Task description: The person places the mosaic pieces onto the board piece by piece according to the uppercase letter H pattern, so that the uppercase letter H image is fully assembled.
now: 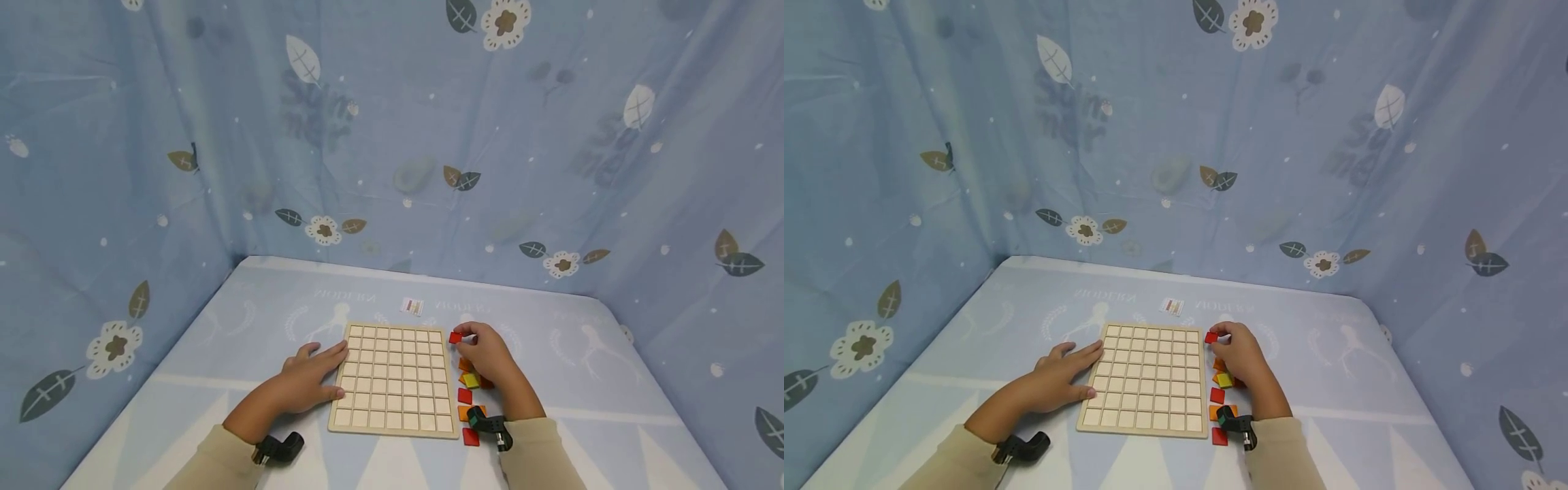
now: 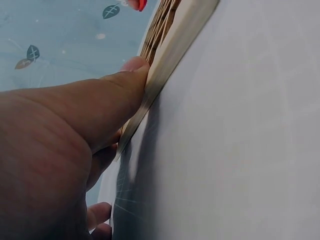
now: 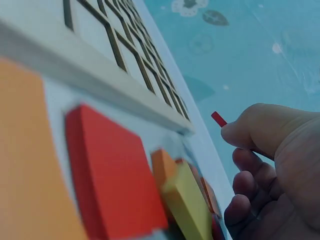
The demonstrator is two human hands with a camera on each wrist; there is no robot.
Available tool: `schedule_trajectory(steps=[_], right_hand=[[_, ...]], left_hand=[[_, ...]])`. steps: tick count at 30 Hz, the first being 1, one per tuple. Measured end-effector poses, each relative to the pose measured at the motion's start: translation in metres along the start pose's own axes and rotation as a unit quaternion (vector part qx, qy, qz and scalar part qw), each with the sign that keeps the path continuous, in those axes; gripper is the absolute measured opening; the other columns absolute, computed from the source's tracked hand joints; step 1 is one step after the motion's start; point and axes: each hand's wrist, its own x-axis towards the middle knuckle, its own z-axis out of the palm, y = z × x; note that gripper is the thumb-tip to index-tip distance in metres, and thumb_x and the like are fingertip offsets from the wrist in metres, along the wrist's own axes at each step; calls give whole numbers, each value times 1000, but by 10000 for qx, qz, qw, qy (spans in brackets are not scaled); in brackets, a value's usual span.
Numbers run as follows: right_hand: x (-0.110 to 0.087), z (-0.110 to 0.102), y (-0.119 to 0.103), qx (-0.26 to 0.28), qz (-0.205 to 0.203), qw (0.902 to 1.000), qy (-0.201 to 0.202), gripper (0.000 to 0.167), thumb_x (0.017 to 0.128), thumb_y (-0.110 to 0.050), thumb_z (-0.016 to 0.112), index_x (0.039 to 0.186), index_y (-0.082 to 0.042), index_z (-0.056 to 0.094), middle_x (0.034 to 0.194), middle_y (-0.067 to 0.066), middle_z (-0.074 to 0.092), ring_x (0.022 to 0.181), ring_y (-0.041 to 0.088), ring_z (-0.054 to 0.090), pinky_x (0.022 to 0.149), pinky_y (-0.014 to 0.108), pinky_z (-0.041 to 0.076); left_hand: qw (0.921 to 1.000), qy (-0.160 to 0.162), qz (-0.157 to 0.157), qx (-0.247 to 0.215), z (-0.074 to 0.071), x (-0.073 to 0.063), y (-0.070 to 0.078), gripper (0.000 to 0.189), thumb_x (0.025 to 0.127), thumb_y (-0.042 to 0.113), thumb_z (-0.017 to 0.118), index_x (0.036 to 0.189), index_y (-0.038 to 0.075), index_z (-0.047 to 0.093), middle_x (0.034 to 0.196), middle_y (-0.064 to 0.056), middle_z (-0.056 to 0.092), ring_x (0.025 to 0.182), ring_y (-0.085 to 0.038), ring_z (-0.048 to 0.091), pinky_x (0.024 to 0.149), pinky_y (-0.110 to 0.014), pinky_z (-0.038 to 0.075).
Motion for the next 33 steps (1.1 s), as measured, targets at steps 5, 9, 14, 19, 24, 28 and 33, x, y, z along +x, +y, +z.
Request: schedule_trajectory(steps=[5, 9, 14, 19, 24, 28, 33], right_hand=[[-2, 8, -10, -9, -231, 9997, -53, 26, 97, -20, 74, 123, -21, 70, 101, 9, 61, 77, 24, 58, 63, 33, 51], [-5, 13, -19, 123, -387, 9991, -88, 26, 97, -18, 73, 123, -19, 70, 96, 11, 59, 63, 25, 53, 55, 34, 49], [-6, 18, -25, 48, -617, 9981, -81, 26, 99, -17, 71, 124, -19, 71, 100, 8, 61, 67, 23, 50, 57, 35, 45], [-4, 26, -32, 73, -762, 9970, -127, 26, 99, -17, 70, 125, -19, 71, 104, 5, 64, 77, 23, 54, 64, 35, 47], [-3, 35, -40, 313, -794, 9960, -276, 27, 99, -16, 71, 126, -19, 71, 106, 5, 66, 79, 23, 57, 66, 36, 49], [-3, 44, -49, 498, -902, 9935, -483, 27, 100, -15, 69, 127, -19, 70, 113, 3, 67, 82, 23, 60, 68, 36, 50], [-2, 58, -62, 556, -1067, 9900, -741, 26, 101, -13, 66, 126, -18, 70, 115, 4, 67, 84, 23, 61, 69, 36, 49]], left_hand=[[10000, -29, -7, 18, 0, 1, -1, 87, 94, 52, 74, 166, 27, 33, 174, 13, 22, 160, -42, 11, 116, -69, 22], [10000, -60, 38, -15, -1, 1, 0, 86, 95, 51, 73, 166, 26, 33, 174, 13, 21, 161, -42, 10, 117, -69, 22], [9999, -99, 51, -25, 0, 1, -1, 85, 95, 52, 72, 166, 26, 33, 175, 14, 20, 161, -41, 9, 117, -69, 21], [9999, -120, 39, -36, 0, 0, -2, 85, 96, 52, 72, 166, 27, 32, 175, 15, 19, 161, -40, 9, 117, -69, 21], [9999, -149, 34, -43, 0, 0, -2, 84, 96, 52, 71, 166, 27, 32, 175, 15, 19, 161, -40, 9, 117, -69, 21], [9999, -139, 14, -26, 0, 1, -2, 84, 96, 51, 72, 166, 28, 32, 175, 15, 19, 162, -40, 9, 117, -69, 21], [10000, -88, 0, -6, 1, 0, -2, 83, 97, 50, 71, 166, 27, 32, 175, 14, 20, 161, -41, 9, 117, -70, 21]])
